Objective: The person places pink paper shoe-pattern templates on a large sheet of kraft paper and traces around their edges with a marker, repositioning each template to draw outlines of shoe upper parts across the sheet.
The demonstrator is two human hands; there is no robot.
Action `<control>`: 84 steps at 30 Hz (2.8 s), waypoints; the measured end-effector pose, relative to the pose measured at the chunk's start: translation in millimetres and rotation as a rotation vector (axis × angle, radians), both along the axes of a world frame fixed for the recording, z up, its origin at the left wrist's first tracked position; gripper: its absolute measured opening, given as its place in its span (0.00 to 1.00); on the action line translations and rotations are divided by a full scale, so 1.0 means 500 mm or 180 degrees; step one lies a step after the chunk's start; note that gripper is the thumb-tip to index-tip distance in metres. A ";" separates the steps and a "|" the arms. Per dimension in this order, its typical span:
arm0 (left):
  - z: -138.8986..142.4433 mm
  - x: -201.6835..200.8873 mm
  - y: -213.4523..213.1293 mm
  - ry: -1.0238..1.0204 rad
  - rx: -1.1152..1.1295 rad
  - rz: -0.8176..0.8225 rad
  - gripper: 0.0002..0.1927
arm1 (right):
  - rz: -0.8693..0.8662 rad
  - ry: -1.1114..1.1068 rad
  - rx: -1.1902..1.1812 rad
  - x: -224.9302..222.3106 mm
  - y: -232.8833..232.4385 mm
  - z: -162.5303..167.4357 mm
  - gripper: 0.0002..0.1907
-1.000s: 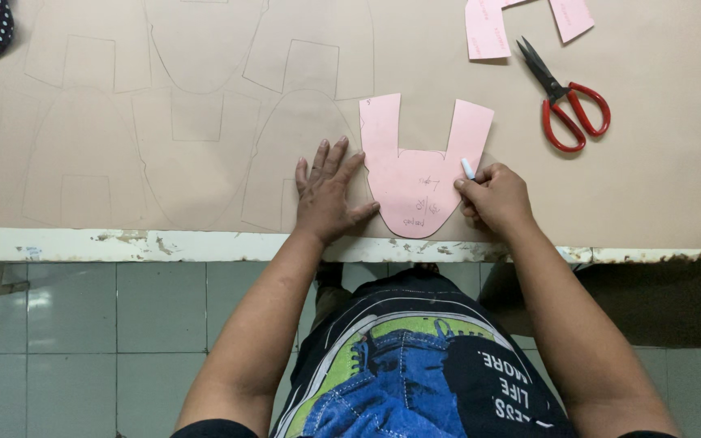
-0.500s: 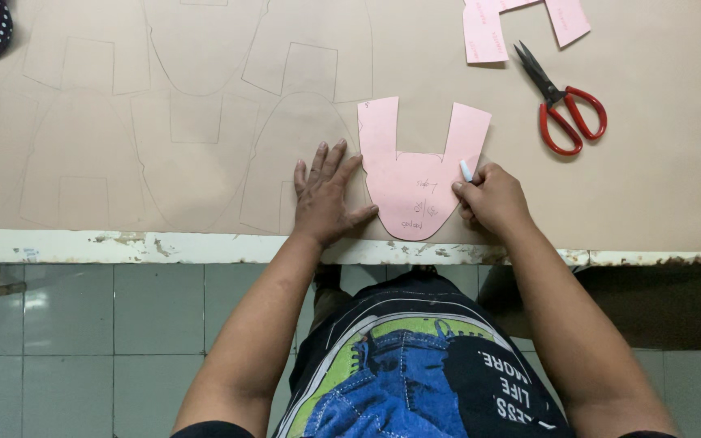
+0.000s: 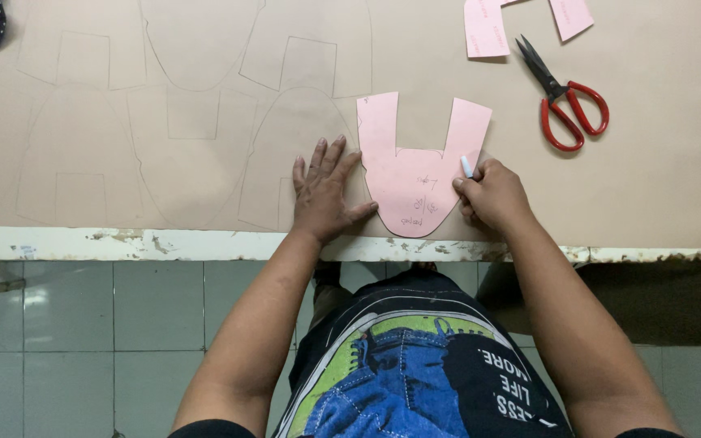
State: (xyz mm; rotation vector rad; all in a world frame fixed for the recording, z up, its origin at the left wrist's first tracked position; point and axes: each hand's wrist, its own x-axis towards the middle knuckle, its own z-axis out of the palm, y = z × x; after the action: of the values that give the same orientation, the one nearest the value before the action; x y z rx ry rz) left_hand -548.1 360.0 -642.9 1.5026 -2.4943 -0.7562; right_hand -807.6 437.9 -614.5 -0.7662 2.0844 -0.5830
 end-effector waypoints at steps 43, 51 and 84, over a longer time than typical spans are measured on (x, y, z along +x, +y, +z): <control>-0.052 -0.066 0.049 -0.0247 0.0078 -0.0229 0.45 | 0.0787 0.1972 -0.1086 -0.138 -0.080 -0.065 0.20; -0.079 -0.075 0.059 0.0278 -0.0250 0.0116 0.55 | 0.0809 0.1653 -0.1002 -0.178 -0.118 -0.052 0.29; -0.094 -0.058 0.057 0.0087 -0.0463 -0.0098 0.37 | 0.1301 0.1503 -0.0972 -0.210 -0.110 -0.071 0.29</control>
State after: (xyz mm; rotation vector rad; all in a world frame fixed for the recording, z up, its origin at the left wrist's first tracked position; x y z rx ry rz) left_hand -577.0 388.7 -690.1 1.3989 -2.4976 -0.5813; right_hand -912.6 383.1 -650.1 -1.5889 2.1798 -0.5299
